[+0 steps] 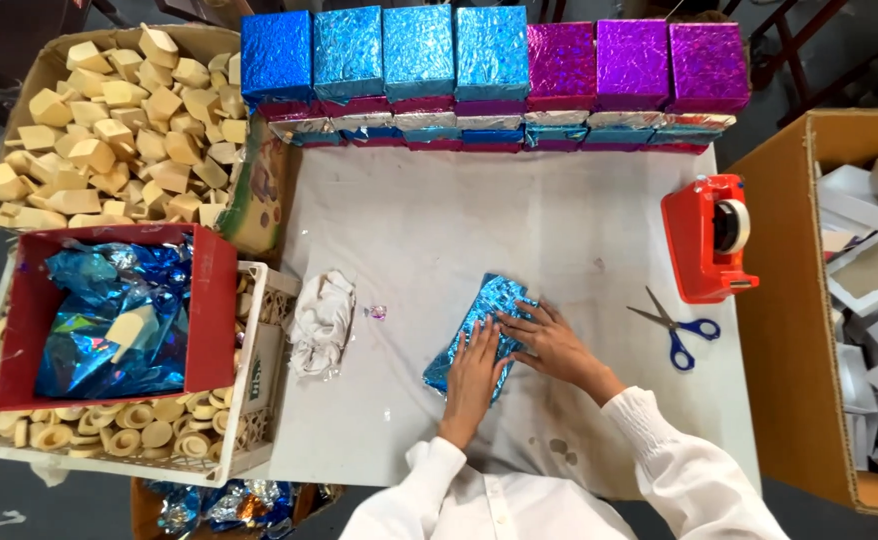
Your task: Cleaning a decorative box with a cloth and wrapping it in blue foil.
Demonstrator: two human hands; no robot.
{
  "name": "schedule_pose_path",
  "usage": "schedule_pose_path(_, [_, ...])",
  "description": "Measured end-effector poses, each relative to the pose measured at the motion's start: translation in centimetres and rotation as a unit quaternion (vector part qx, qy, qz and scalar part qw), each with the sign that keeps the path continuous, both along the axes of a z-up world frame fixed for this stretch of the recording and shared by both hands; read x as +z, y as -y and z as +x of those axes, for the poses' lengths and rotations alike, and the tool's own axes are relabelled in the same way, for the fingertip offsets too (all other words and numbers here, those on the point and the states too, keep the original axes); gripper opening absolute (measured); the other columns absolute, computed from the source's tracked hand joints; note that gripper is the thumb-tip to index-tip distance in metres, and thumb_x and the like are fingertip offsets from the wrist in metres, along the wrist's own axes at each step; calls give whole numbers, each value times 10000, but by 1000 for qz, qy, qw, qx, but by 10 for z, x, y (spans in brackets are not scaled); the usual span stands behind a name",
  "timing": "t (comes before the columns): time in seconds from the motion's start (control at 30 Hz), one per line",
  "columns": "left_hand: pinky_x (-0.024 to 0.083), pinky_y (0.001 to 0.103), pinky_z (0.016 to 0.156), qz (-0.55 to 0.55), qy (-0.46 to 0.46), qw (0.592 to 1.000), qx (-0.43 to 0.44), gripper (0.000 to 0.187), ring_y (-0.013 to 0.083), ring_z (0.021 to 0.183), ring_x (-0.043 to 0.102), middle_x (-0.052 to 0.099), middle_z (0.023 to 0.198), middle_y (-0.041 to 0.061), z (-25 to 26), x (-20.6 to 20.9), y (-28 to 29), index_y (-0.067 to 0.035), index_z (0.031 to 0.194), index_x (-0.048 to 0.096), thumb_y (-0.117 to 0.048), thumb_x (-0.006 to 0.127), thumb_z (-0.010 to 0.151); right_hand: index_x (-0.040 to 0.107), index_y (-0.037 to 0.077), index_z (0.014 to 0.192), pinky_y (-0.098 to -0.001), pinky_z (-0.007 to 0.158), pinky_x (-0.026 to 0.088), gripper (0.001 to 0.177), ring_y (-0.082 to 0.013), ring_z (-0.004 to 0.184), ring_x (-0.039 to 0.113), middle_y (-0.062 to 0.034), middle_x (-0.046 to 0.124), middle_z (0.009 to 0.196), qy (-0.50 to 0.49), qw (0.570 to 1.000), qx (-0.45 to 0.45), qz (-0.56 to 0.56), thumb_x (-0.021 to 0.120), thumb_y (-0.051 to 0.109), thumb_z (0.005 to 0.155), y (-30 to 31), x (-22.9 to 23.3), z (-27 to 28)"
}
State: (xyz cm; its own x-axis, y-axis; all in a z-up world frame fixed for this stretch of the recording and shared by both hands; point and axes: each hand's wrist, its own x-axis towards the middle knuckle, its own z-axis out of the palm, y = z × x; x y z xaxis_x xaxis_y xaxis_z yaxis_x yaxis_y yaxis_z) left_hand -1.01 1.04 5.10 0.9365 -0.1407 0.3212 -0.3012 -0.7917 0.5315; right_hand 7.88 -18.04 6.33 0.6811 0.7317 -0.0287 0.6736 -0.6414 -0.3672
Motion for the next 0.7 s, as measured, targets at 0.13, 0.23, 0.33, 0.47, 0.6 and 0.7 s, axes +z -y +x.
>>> schedule_pose_path(0.13, [242,519,1226,132,-36,990,-27,591,278,1424,452,463,1567,166,5,-41,8,38,1482,489,-303,607,1014,608,147,1394,-538,1210,218,594,-274,1465,342,46,477,1545,12,1000,-8,10,714,413,873,1,-1,-3])
schedule_pose_path(0.23, [232,522,1227,166,-23,986,-13,552,259,1418,471,488,1546,141,2,-53,9,11,1451,524,-325,589,1017,626,156,1374,-528,1210,222,548,-271,1463,350,50,492,1541,14,999,-18,28,706,404,892,1,-5,-8])
schedule_pose_path(0.33, [229,520,1227,158,-17,987,-7,543,255,1416,482,501,1544,129,-1,-57,10,-8,1442,545,-336,583,1010,680,143,1301,-524,1162,281,499,-281,1403,421,27,556,1476,26,997,-35,70,731,384,866,2,-5,-11])
schedule_pose_path(0.47, [221,551,1223,148,-10,989,-7,535,251,1420,475,504,1548,113,0,-55,9,-29,1436,562,-335,592,999,755,88,923,-430,966,527,324,-279,1118,653,-55,702,1191,77,957,-181,214,834,363,772,8,-9,-7])
schedule_pose_path(0.6, [226,563,1223,134,-14,991,-6,515,248,1422,479,500,1557,97,-2,-55,8,-32,1429,575,-332,593,1010,739,29,986,-325,824,564,200,-210,925,686,-81,724,1028,30,781,-468,414,751,225,948,38,-54,5])
schedule_pose_path(0.7, [222,575,1220,125,-11,992,-6,497,243,1414,490,507,1545,89,-2,-57,8,-44,1412,592,-324,599,1002,734,9,993,-270,740,543,261,-118,801,652,-52,719,931,64,679,-585,439,780,265,969,89,-76,4])
